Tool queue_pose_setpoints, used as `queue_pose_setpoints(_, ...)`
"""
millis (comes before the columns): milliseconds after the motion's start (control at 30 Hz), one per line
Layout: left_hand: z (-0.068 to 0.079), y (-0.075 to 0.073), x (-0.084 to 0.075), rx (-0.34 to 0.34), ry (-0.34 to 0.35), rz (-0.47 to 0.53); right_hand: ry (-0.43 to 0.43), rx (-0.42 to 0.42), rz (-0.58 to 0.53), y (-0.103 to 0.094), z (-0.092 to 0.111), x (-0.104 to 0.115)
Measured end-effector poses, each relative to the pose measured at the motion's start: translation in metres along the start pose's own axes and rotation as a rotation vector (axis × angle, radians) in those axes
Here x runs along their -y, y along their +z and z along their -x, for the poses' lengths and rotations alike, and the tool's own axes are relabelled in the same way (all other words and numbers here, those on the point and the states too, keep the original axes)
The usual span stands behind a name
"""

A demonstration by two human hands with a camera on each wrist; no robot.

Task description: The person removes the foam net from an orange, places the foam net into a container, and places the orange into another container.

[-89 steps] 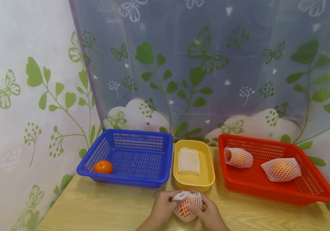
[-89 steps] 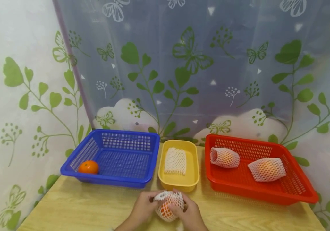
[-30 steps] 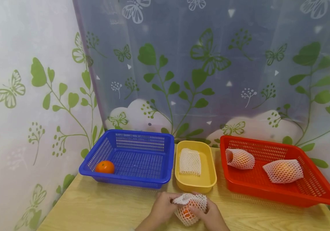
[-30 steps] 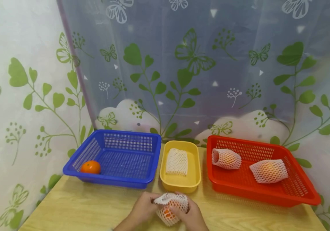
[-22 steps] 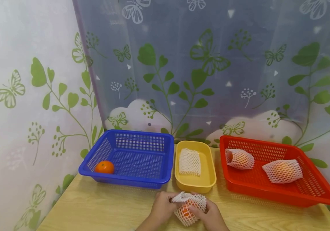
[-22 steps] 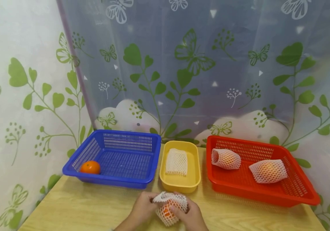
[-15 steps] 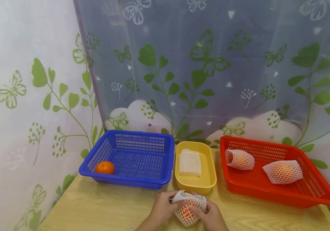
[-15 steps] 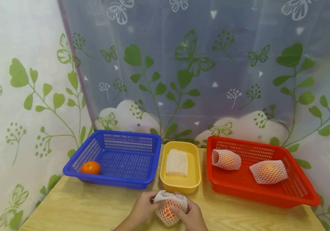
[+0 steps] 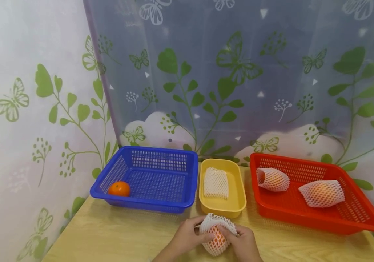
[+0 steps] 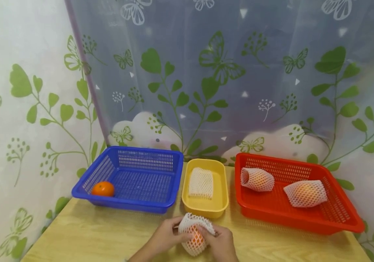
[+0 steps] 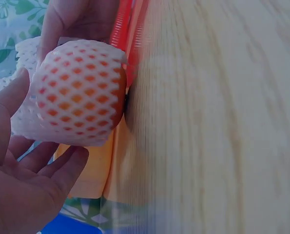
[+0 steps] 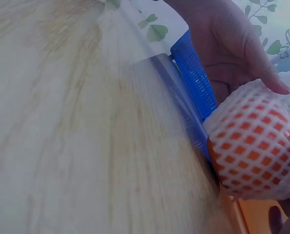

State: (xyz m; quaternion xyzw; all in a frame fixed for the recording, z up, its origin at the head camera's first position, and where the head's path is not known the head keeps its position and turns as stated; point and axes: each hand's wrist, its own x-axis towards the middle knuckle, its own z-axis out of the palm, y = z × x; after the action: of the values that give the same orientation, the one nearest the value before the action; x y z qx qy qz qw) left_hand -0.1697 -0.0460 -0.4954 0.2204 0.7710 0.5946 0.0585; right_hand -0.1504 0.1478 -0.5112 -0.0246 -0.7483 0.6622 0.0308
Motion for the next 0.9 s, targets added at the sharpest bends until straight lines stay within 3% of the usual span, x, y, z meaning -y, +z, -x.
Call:
queue_pose_setpoints(133, -0.0031, 0.0023, -0.0004, 0.029, 0.034, 0.005, -0.037, -0.106, 0.017, 0.0011, -0.0015, 0.0016)
queue_pose_setpoints(267, -0.0019, 0.0020, -0.0007, 0.043, 0.044, 0.009, -0.028, -0.110, 0.020, 0.0025, -0.0023, 0.0014)
queue_pose_setpoints(567, 0.0030, -0.0017, -0.0012, 0.035, -0.021, 0.024, -0.016, -0.051, 0.014, 0.0038, -0.0016, 0.0012)
queue_pose_setpoints(733, 0.0028, -0.0002, -0.0004, 0.016, -0.006, 0.032, 0.014, -0.019, 0.081, 0.0004, -0.0019, 0.0011)
queue_pose_setpoints(900, 0.0024, 0.0003, 0.0026, -0.020, 0.017, 0.007, 0.042, 0.093, 0.074, -0.0038, -0.0007, -0.0009)
